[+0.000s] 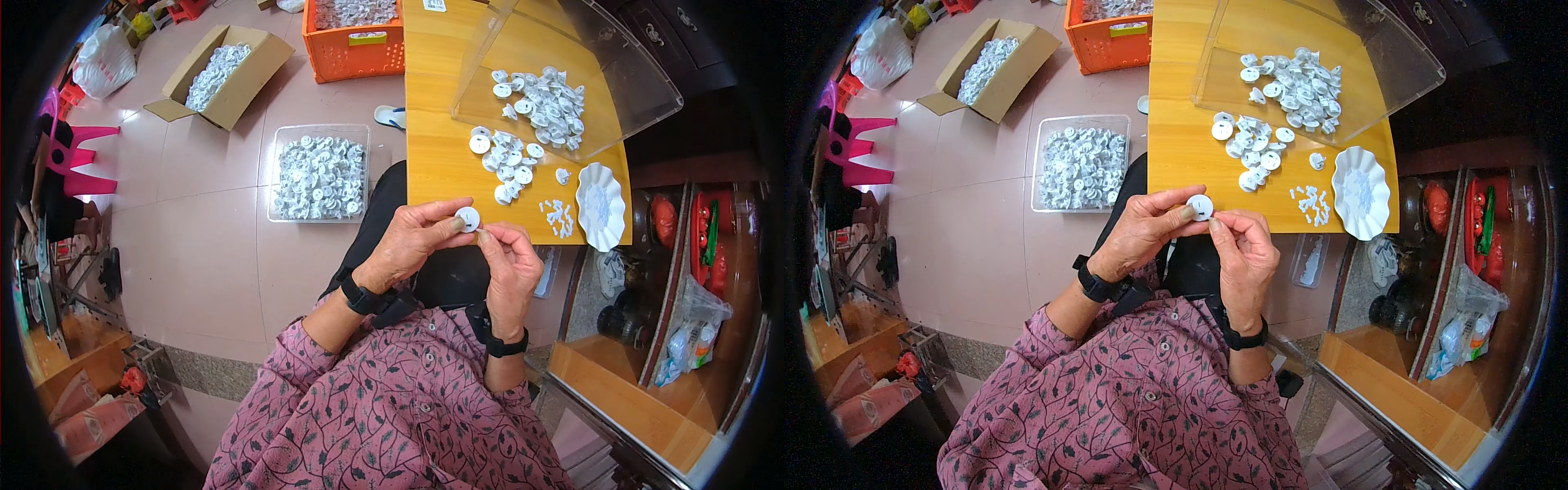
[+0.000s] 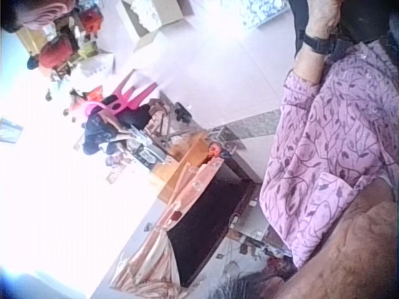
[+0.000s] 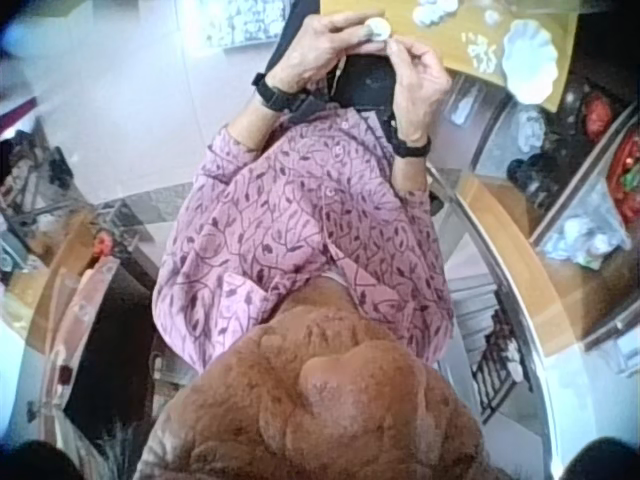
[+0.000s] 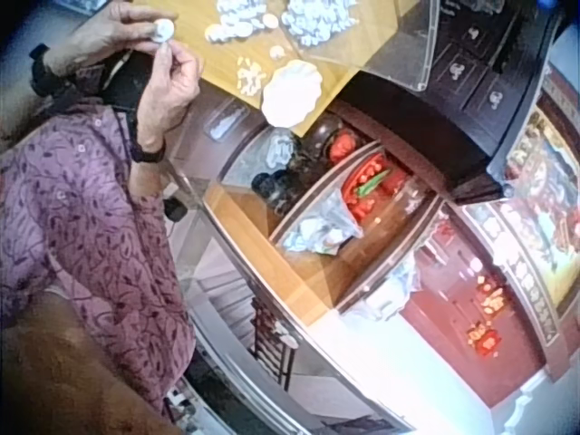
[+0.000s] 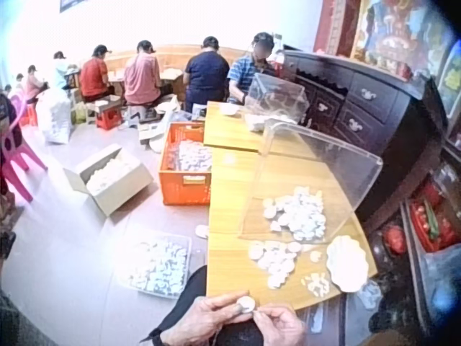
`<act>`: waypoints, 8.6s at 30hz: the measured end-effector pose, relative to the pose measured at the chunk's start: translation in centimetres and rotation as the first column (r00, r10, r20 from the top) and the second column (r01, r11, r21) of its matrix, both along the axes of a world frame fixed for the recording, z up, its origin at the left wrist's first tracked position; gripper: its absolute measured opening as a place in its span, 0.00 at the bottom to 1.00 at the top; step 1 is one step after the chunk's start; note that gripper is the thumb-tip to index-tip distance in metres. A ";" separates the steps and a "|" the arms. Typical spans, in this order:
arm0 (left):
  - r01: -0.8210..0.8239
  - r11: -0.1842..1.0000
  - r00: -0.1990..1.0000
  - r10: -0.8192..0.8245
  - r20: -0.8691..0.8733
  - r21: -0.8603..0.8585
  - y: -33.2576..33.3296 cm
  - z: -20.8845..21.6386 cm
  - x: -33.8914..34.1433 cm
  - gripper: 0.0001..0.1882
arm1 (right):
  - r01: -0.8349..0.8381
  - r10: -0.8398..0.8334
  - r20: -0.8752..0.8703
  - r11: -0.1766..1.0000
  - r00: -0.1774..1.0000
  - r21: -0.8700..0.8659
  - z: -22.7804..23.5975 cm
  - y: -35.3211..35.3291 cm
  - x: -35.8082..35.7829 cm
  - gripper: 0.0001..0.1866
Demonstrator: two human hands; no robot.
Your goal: Sorting and assembling small plastic components at a workstation.
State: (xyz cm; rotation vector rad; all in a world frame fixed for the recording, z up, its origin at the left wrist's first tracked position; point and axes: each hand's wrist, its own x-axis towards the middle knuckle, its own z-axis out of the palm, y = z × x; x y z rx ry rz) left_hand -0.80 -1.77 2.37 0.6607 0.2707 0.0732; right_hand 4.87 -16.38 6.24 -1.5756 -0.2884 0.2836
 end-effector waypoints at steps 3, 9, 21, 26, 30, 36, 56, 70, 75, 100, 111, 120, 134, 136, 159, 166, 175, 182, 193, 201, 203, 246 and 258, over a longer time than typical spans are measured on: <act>-0.003 1.000 1.000 0.003 0.005 0.006 0.0 0.1 -0.1 0.19 | -0.001 0.007 0.111 0.999 0.994 -0.052 -0.1 0.2 0.0 0.04; 0.009 1.000 0.999 -0.009 0.045 -0.014 0.0 -0.2 -0.4 0.21 | 0.033 -0.030 0.100 0.999 0.995 -0.032 -0.3 0.6 -0.2 0.04; 0.010 1.000 0.998 -0.010 0.059 -0.013 -0.1 -0.2 -0.5 0.21 | 0.047 -0.044 0.117 0.999 0.992 -0.025 -0.5 0.8 -0.3 0.04; -0.010 0.996 0.999 0.006 0.051 0.086 -0.3 -0.5 -0.5 0.21 | 0.044 -0.041 0.131 0.999 0.991 -0.025 -0.4 0.9 -0.4 0.04; -0.011 0.995 0.998 0.005 0.059 0.095 -0.3 -0.6 -0.5 0.20 | 0.058 -0.051 0.152 0.997 0.987 -0.042 -0.3 1.1 -0.6 0.04; -0.019 0.986 0.998 0.008 0.067 0.168 -0.1 -0.6 -0.7 0.20 | 0.065 -0.037 0.223 0.991 0.974 -0.120 -0.2 1.1 -0.7 0.04; -0.058 0.975 0.992 0.032 0.120 0.213 0.0 -0.8 -0.9 0.18 | 0.051 -0.019 0.254 0.991 0.967 -0.121 0.1 1.4 -1.3 0.03; -0.071 0.952 0.993 0.040 0.111 0.298 0.4 -0.8 -1.2 0.18 | 0.077 0.089 0.468 0.943 0.879 -0.323 0.2 1.8 -1.5 0.04; -0.046 0.974 0.997 0.033 0.066 0.220 0.3 -0.7 -1.2 0.18 | 0.070 0.024 0.384 0.971 0.923 -0.229 -0.6 1.7 -1.3 0.03; -0.047 0.970 0.997 0.031 0.068 0.241 0.3 -0.8 -1.6 0.17 | 0.027 0.056 0.348 0.973 0.936 -0.227 -0.6 1.7 -1.4 0.03; -0.194 0.958 0.980 0.197 0.004 0.211 2.0 -1.3 -2.0 0.16 | 0.077 0.075 0.424 0.940 0.902 -0.331 -1.2 0.0 -0.5 0.03; -0.556 0.779 0.758 0.618 -0.207 0.289 12.7 -8.6 -5.9 0.16 | 0.509 0.137 0.713 0.609 0.687 -0.608 -4.6 -7.4 5.9 0.11; -0.296 0.380 0.893 0.435 0.113 0.876 5.0 -2.1 0.3 0.09 | 0.517 0.250 0.640 0.414 0.727 -0.749 -4.9 -7.3 5.3 0.14; -0.214 0.338 0.944 0.314 0.105 0.917 1.9 0.8 2.0 0.08 | 0.495 0.232 0.670 0.516 0.705 -0.700 -5.1 -7.1 5.0 0.15; -0.086 -0.136 0.991 0.094 0.099 0.987 -4.0 -0.9 9.7 0.13 | 0.476 0.228 0.746 0.647 0.625 -0.596 -5.9 -8.1 4.9 0.11; -0.172 -0.086 0.981 0.072 0.179 0.981 -2.7 -2.2 8.1 0.09 | 0.490 0.235 0.753 0.635 0.614 -0.597 -5.8 -7.7 4.7 0.04; -0.074 0.603 0.996 -0.001 0.093 0.795 -0.9 -1.6 4.1 0.14 | 0.374 0.074 0.687 0.795 0.723 -0.479 -4.4 -5.4 3.2 0.06; 0.131 0.983 0.986 -0.116 0.123 -0.129 -0.3 -1.3 1.6 0.17 | 0.144 -0.141 0.121 0.989 0.983 -0.019 -1.4 -2.3 1.0 0.10; 0.161 0.947 0.980 -0.121 0.156 -0.277 -0.5 -2.1 0.4 0.16 | 0.084 -0.085 0.019 0.994 0.996 0.072 -0.4 -1.0 0.3 0.14; 0.089 0.953 0.993 -0.061 0.104 -0.288 0.1 -2.1 0.1 0.17 | 0.147 -0.120 0.193 0.980 0.974 -0.132 -4.0 -1.6 2.7 0.07; 0.089 0.940 0.993 -0.057 0.107 -0.328 0.0 -2.4 0.1 0.18 | 0.137 -0.100 0.221 0.978 0.970 -0.157 -4.4 -1.6 2.8 0.06; 0.090 0.940 0.981 -0.027 0.190 -0.330 -0.4 -2.9 -0.2 0.19 | 0.135 0.009 0.449 0.949 0.893 -0.286 0.4 0.9 -0.6 0.14; 0.070 0.980 0.985 -0.038 0.169 -0.185 -0.3 -2.3 -0.5 0.19 | 0.140 0.042 0.494 0.935 0.868 -0.325 0.4 1.0 -0.6 0.14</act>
